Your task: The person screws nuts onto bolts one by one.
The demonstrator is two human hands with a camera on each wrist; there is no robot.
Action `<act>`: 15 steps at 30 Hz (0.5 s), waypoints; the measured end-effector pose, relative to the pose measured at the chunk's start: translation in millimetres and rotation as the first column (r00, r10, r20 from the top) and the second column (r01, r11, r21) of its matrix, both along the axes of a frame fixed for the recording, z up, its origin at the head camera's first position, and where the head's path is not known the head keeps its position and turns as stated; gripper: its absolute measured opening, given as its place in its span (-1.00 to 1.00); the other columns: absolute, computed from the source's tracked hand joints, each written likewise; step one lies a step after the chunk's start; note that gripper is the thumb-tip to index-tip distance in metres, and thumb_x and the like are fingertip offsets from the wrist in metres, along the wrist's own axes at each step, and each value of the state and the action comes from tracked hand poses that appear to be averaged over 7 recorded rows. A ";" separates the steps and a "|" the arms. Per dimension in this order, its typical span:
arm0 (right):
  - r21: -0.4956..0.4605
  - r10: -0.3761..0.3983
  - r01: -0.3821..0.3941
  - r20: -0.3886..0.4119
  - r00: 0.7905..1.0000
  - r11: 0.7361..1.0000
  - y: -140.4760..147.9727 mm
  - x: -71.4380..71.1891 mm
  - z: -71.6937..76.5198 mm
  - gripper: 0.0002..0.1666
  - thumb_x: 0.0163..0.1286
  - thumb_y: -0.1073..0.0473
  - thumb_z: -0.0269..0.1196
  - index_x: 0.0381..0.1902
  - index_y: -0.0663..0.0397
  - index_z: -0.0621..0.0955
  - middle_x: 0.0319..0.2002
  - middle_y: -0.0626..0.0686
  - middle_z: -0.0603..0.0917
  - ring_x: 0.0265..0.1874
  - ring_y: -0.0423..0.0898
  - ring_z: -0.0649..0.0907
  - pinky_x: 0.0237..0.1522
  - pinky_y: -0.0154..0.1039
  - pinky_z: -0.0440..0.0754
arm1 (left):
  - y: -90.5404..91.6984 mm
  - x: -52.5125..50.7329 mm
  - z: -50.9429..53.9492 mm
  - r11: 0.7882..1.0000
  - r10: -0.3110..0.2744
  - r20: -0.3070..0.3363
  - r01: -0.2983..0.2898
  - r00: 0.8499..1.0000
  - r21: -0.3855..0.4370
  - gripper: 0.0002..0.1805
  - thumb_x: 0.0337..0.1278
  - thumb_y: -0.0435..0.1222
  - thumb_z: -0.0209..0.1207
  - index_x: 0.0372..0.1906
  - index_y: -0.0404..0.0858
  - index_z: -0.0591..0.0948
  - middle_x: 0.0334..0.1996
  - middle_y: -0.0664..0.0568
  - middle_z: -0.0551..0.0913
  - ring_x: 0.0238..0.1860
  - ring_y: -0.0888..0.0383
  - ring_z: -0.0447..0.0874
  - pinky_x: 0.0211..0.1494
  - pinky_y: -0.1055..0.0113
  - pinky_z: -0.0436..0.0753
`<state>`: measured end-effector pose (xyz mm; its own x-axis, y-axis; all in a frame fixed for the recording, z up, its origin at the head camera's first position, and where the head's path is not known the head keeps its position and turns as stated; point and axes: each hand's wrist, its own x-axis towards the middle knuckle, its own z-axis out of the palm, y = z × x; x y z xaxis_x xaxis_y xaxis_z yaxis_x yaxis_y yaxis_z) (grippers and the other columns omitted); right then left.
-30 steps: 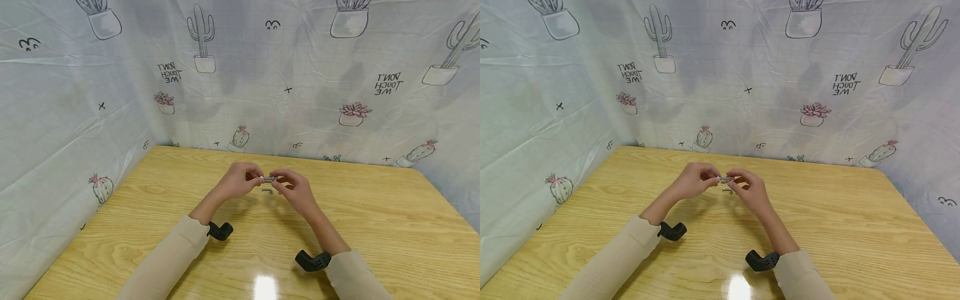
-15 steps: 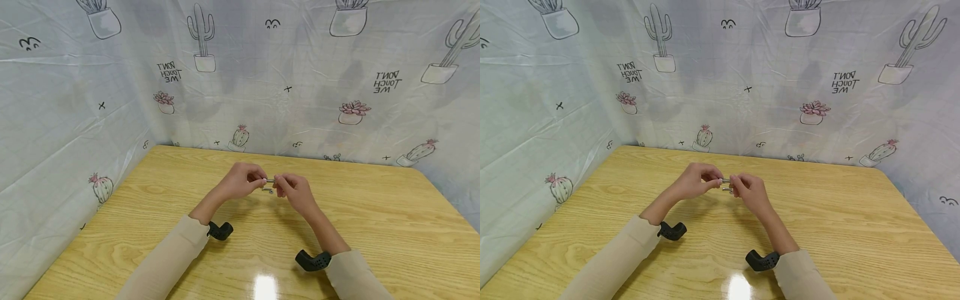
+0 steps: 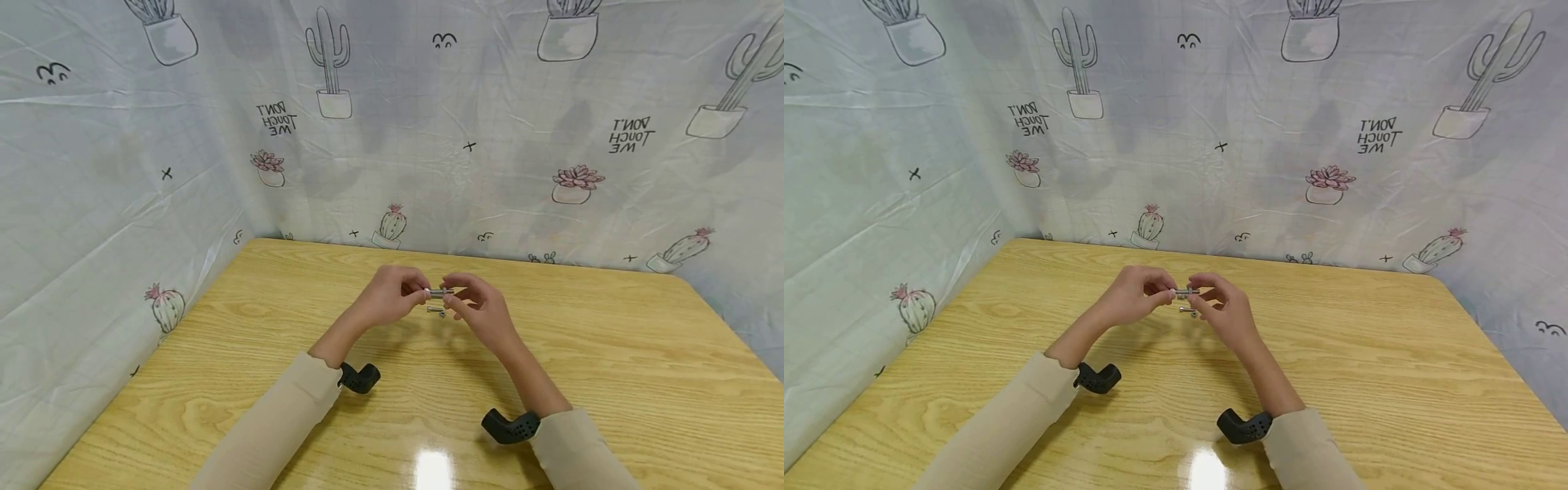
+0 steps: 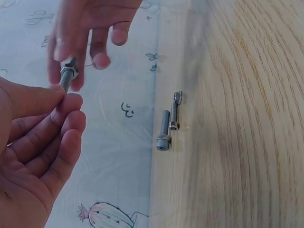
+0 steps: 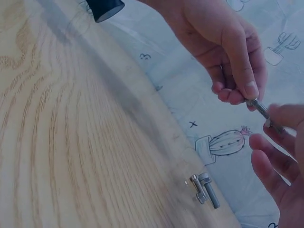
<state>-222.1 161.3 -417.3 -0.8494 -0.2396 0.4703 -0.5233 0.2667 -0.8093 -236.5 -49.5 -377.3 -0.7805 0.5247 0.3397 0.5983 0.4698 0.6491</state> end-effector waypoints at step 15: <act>0.051 -0.028 0.028 0.010 1.000 0.998 -4.9 15.6 23.5 -0.76 0.48 0.27 0.10 -0.19 0.33 0.66 -0.40 0.33 0.66 -0.49 0.08 0.61 -0.42 -0.19 0.61 | 1.9 0.4 4.9 0.999 -0.033 -0.038 0.032 0.999 -0.012 -0.91 0.28 -0.31 0.19 -0.22 -0.21 0.67 -0.38 0.02 0.73 -0.37 0.20 0.70 -0.29 0.45 0.62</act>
<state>-206.5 156.4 -393.8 -0.8608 -0.2388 0.4493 -0.5067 0.3217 -0.7998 -236.1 -47.6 -372.4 -0.7497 0.5536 0.3626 0.6374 0.4567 0.6206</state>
